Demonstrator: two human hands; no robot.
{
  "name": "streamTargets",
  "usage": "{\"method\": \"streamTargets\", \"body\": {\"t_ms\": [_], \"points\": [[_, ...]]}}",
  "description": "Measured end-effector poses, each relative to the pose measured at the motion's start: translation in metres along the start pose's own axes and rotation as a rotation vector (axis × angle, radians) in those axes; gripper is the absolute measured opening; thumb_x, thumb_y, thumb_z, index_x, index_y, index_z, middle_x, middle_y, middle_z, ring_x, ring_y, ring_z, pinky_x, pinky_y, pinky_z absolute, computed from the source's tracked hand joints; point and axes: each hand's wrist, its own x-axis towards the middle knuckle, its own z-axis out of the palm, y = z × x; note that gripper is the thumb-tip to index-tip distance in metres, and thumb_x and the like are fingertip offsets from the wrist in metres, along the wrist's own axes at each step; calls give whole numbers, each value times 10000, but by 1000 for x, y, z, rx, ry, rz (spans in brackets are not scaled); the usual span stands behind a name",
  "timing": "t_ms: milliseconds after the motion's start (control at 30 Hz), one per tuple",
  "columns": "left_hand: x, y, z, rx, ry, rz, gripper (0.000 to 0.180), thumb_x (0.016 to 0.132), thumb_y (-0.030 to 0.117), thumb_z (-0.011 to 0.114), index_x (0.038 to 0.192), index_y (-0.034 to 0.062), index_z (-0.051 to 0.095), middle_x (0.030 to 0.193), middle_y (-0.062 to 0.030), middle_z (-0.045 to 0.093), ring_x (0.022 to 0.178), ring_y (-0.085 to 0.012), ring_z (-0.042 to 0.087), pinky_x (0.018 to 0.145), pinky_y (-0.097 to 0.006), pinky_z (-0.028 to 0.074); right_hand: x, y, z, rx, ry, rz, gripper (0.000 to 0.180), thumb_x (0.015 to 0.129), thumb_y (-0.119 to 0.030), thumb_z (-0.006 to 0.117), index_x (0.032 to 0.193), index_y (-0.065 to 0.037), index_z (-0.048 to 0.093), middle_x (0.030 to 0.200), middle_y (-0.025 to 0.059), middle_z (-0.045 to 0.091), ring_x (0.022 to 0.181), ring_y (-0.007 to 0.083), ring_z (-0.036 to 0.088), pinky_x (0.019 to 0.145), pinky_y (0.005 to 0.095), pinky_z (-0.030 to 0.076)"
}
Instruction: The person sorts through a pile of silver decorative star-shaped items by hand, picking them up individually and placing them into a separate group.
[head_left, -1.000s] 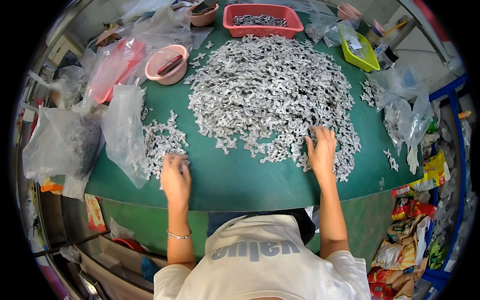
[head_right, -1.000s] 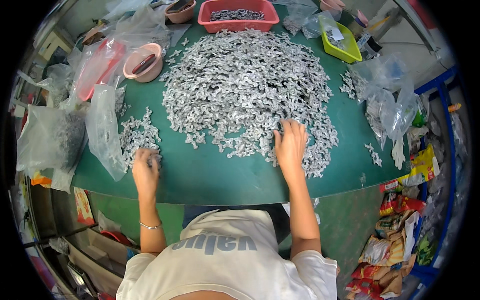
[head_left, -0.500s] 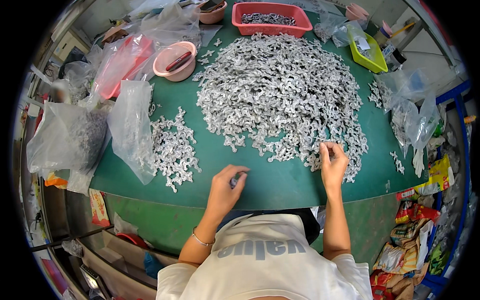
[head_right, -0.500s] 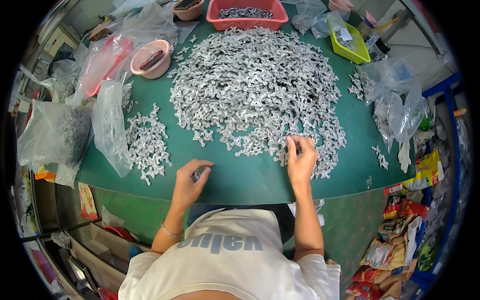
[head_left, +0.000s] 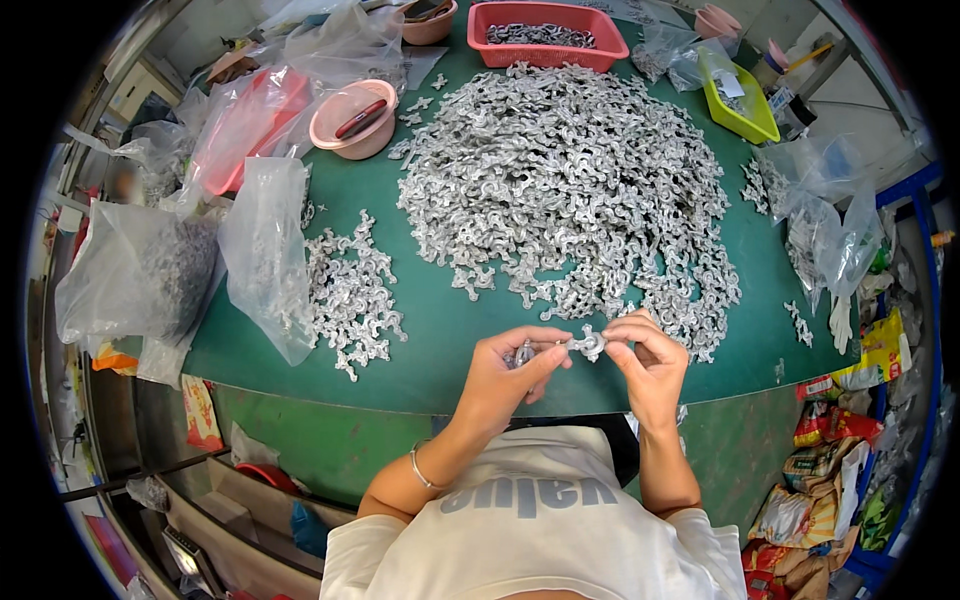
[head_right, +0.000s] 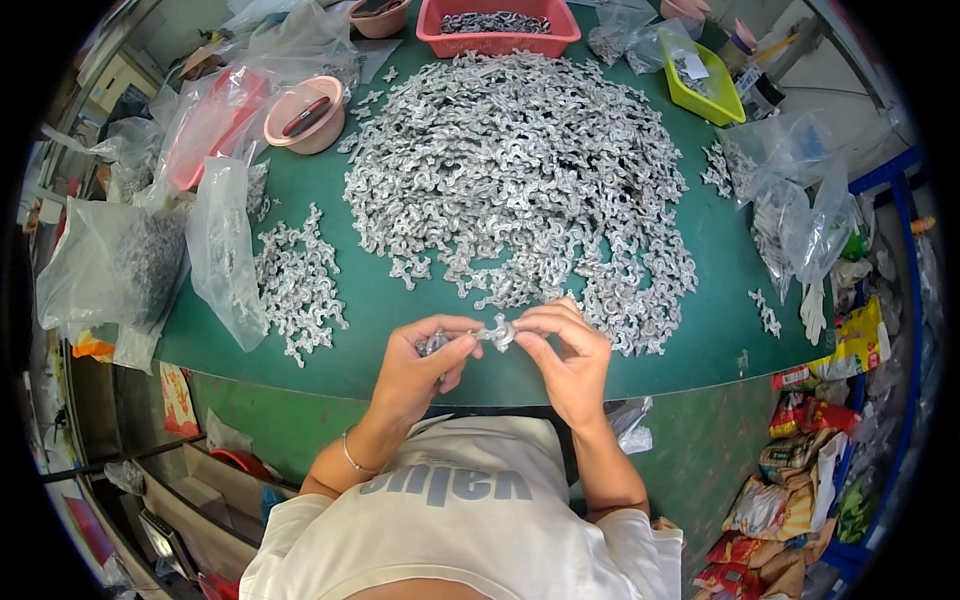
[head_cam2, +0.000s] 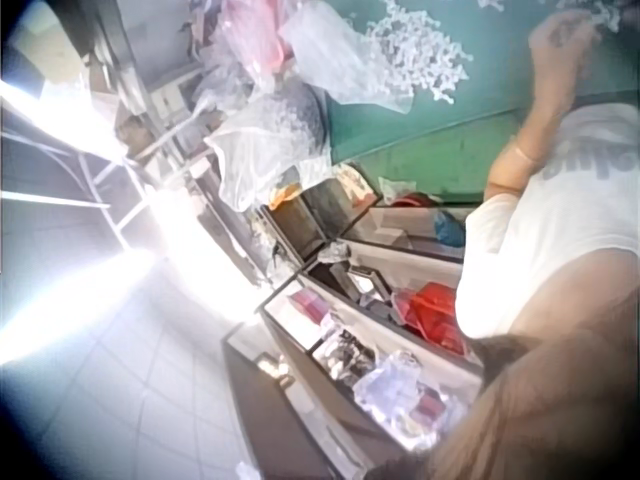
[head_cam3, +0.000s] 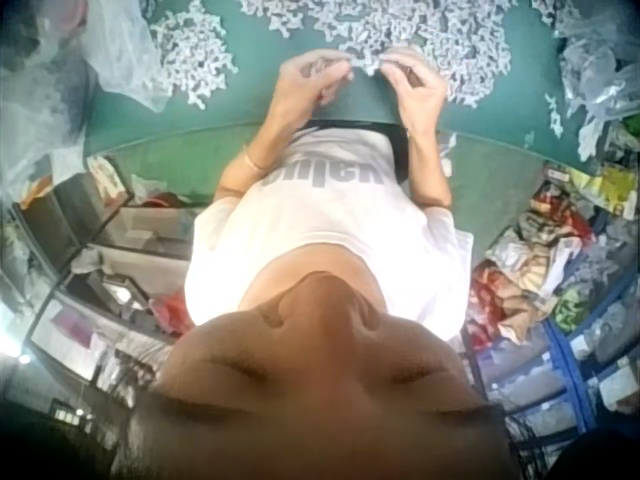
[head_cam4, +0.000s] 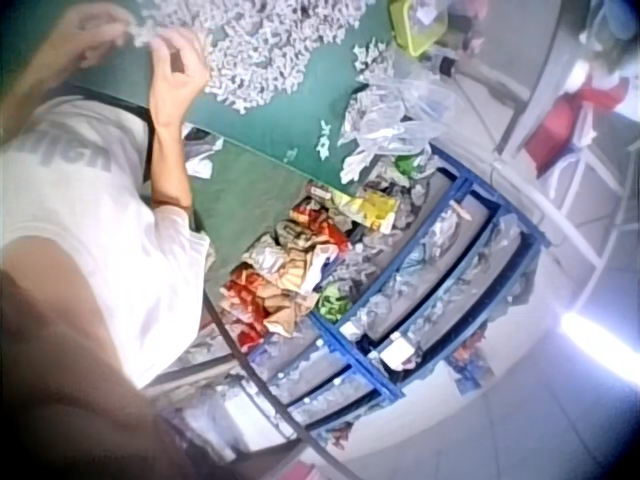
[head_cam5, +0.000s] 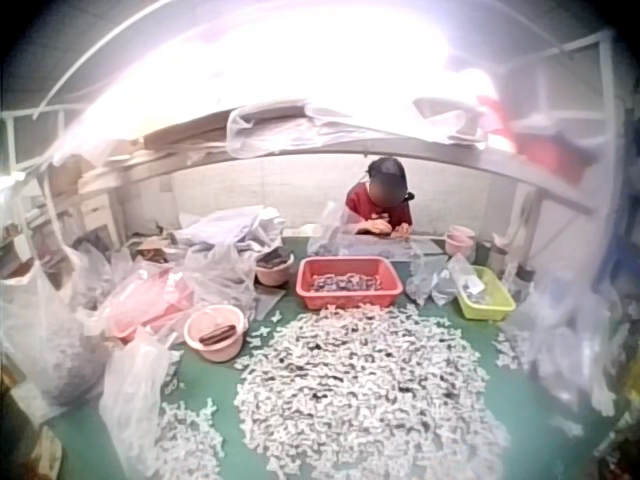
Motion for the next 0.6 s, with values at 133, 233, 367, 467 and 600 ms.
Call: {"method": "streamTargets", "body": {"t_ms": [133, 233, 367, 467, 600], "points": [[-9, 8, 4, 184, 59, 150, 181, 789, -1, 616, 969, -25, 623, 733, -69, 625, 477, -28, 419, 404, -168, 309, -3, -9, 4, 122, 8, 42, 131, 709, 79, 637, 838, 58, 633, 847, 130, 625, 798, 204, 539, 737, 301, 419], [-13, 10, 4, 311, 53, 244, 191, 770, -33, 616, 960, -29, 628, 719, -68, 626, 476, -24, 423, 399, -161, 302, -5, -13, 4, 150, -16, 51, 122, 721, 85, 624, 839, 58, 633, 852, 138, 624, 798, 208, 542, 743, 302, 417], [-18, 14, 6, 338, 21, 244, 211, 757, -51, 619, 967, -32, 629, 713, -65, 625, 492, -21, 430, 423, -159, 316, -5, -13, 3, 142, -13, 11, 113, 734, 87, 611, 842, 58, 632, 853, 141, 623, 797, 205, 543, 743, 300, 415], [-20, 16, 7, 388, 1, 290, 231, 741, -64, 630, 971, -34, 631, 720, -66, 627, 530, -24, 459, 464, -159, 339, -7, -15, 2, 167, -13, 30, 129, 755, 87, 594, 879, 65, 625, 871, 135, 620, 801, 190, 541, 736, 291, 416], [-22, 18, 9, 362, 6, 252, 238, 727, -73, 641, 961, -35, 634, 738, -71, 635, 603, -41, 506, 525, -164, 369, -9, -19, 5, 317, 14, 154, 135, 787, 28, 599, 917, 66, 604, 867, 117, 591, 795, 168, 526, 712, 269, 406]]}}
